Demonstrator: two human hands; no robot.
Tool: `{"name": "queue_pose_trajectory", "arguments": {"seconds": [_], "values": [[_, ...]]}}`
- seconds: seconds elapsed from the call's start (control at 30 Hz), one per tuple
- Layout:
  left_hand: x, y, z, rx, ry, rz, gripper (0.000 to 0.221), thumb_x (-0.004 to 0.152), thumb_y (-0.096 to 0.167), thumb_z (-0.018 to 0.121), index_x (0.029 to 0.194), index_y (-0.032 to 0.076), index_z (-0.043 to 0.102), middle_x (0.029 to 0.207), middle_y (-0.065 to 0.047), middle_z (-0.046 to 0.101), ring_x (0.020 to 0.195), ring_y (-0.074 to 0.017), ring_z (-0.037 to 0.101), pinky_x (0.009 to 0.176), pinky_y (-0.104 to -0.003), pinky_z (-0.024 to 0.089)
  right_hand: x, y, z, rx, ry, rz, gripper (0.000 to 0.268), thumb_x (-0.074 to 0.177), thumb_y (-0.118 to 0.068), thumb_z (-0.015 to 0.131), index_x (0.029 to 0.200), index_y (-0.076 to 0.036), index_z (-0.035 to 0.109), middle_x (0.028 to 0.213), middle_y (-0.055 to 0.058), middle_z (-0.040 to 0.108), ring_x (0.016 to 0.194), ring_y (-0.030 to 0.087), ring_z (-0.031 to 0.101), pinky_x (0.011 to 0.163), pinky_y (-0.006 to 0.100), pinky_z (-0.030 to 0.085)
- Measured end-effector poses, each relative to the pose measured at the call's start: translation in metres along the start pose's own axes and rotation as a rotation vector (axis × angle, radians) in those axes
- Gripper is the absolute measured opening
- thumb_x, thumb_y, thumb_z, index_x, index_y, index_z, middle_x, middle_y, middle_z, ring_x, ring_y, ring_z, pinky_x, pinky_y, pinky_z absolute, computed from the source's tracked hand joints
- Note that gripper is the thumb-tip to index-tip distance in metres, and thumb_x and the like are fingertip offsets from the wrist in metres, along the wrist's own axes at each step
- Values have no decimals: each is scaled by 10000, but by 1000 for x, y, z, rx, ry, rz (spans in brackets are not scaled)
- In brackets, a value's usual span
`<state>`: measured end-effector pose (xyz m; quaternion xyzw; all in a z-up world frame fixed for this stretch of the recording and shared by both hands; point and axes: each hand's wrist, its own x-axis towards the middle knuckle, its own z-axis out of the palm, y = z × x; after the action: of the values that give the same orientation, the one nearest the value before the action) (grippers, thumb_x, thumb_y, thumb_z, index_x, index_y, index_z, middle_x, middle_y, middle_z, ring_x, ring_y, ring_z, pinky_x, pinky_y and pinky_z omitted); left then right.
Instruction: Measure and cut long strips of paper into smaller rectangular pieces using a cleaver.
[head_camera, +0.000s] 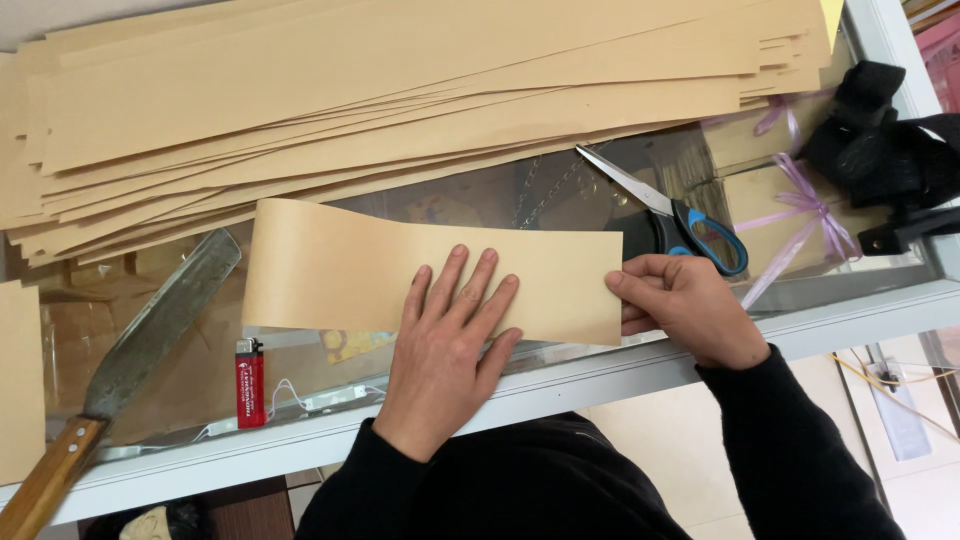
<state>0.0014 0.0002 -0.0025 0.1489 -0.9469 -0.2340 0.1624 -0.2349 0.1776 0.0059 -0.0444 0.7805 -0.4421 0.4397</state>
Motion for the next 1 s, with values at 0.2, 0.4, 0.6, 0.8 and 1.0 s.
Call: {"name": "queue_pose_trajectory", "arguments": {"seconds": [0.2, 0.4, 0.6, 0.8, 1.0], "values": [[0, -1, 1, -2, -21, -9, 532, 1092, 361, 671, 1551, 93, 691, 1750, -125, 553, 1694, -369, 351, 1364, -614, 230, -4, -7, 2, -19, -8, 17, 305, 1071, -107, 774, 1182, 175, 809, 862, 263, 814, 690, 290, 750, 694, 361, 648], [0, 0, 1, -1, -6, -6, 529, 1078, 348, 690, 1536, 83, 702, 1741, -131, 563, 1688, -369, 365, 1357, -613, 246, -3, -5, 1, 7, -10, 19, 291, 1075, -90, 766, 1181, 179, 801, 885, 277, 821, 710, 296, 756, 713, 363, 650], [0, 0, 1, 1, 4, 3, 525, 1081, 345, 690, 1536, 83, 703, 1739, -130, 565, 1683, -372, 376, 1355, -613, 255, -3, -6, 1, -1, -12, 29, 297, 1079, -88, 758, 1192, 183, 795, 910, 288, 835, 732, 301, 771, 729, 361, 652], [-1, 0, 0, -14, 7, -2, 527, 1084, 353, 687, 1540, 89, 707, 1746, -120, 558, 1688, -362, 371, 1359, -608, 253, -2, -3, 1, 1, -9, 9, 305, 1068, -98, 768, 1198, 176, 802, 901, 280, 832, 722, 292, 764, 722, 353, 647], [-1, 1, -1, -3, 3, -1, 526, 1078, 355, 690, 1529, 85, 714, 1735, -134, 570, 1684, -371, 373, 1351, -613, 254, -2, 1, 2, 1, 10, -10, 293, 1063, -97, 784, 1168, 176, 810, 853, 255, 809, 688, 278, 740, 694, 351, 639]]}}
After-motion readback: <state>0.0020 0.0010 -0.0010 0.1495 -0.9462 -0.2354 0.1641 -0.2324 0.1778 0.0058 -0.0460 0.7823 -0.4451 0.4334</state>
